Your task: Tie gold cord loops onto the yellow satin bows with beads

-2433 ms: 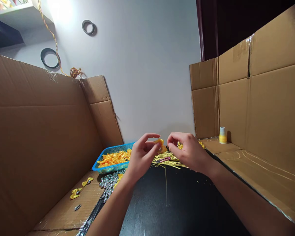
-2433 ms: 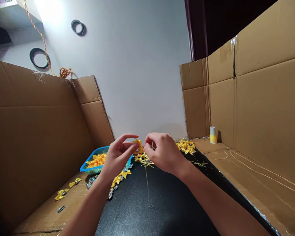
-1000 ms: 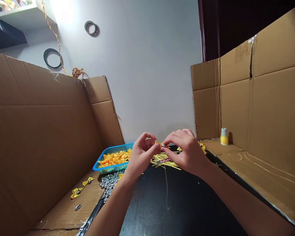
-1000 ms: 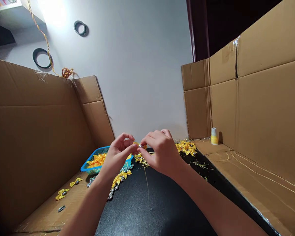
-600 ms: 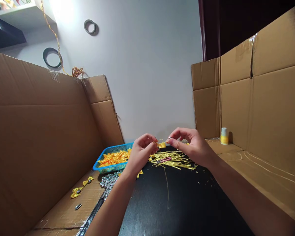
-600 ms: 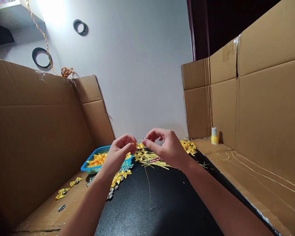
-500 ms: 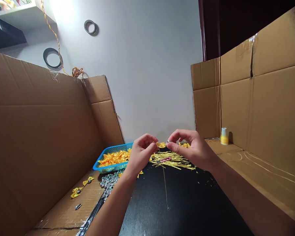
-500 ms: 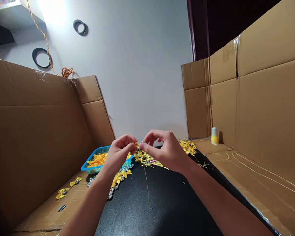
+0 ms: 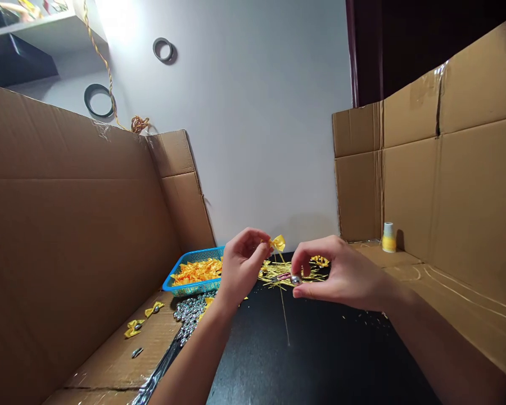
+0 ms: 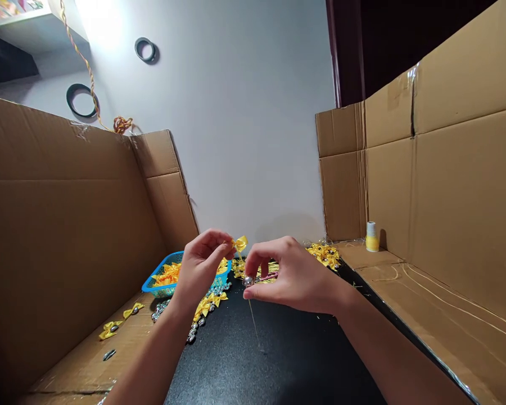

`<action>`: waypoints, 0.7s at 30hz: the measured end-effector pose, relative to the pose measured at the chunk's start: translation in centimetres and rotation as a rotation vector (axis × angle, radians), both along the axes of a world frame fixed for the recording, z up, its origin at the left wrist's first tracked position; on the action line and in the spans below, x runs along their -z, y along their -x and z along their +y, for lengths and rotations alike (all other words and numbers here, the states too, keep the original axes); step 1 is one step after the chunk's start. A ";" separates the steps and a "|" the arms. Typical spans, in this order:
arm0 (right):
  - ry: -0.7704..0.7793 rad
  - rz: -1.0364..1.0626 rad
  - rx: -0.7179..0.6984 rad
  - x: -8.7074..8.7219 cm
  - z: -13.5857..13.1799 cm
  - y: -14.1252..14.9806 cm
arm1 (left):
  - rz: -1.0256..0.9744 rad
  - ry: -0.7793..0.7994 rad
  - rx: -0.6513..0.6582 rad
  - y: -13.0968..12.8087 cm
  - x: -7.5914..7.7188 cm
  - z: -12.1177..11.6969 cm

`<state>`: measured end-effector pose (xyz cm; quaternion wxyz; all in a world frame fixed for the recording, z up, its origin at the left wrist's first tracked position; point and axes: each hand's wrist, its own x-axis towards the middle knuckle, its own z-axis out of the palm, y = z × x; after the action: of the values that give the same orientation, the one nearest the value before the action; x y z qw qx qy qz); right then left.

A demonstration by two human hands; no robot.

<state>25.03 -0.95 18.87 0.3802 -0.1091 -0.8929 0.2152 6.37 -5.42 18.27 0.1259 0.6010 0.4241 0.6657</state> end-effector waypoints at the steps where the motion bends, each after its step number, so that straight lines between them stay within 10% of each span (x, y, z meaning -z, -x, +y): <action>1: 0.002 -0.013 -0.001 0.0 0.1 0.0 | 0.010 -0.020 -0.008 0.0 0.1 -0.1; 14: 0.207 -0.096 -0.367 -0.2 1.5 -0.2 | 0.189 -0.175 -0.161 0.3 0.9 -0.6; 21: 0.353 0.209 -0.247 1.2 4.4 2.0 | 0.211 -0.105 -0.043 0.2 0.7 -0.5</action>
<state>22.99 3.45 17.72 0.4163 -0.0410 -0.8039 0.4227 6.12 -5.91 17.56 0.0344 0.6644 0.4121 0.6225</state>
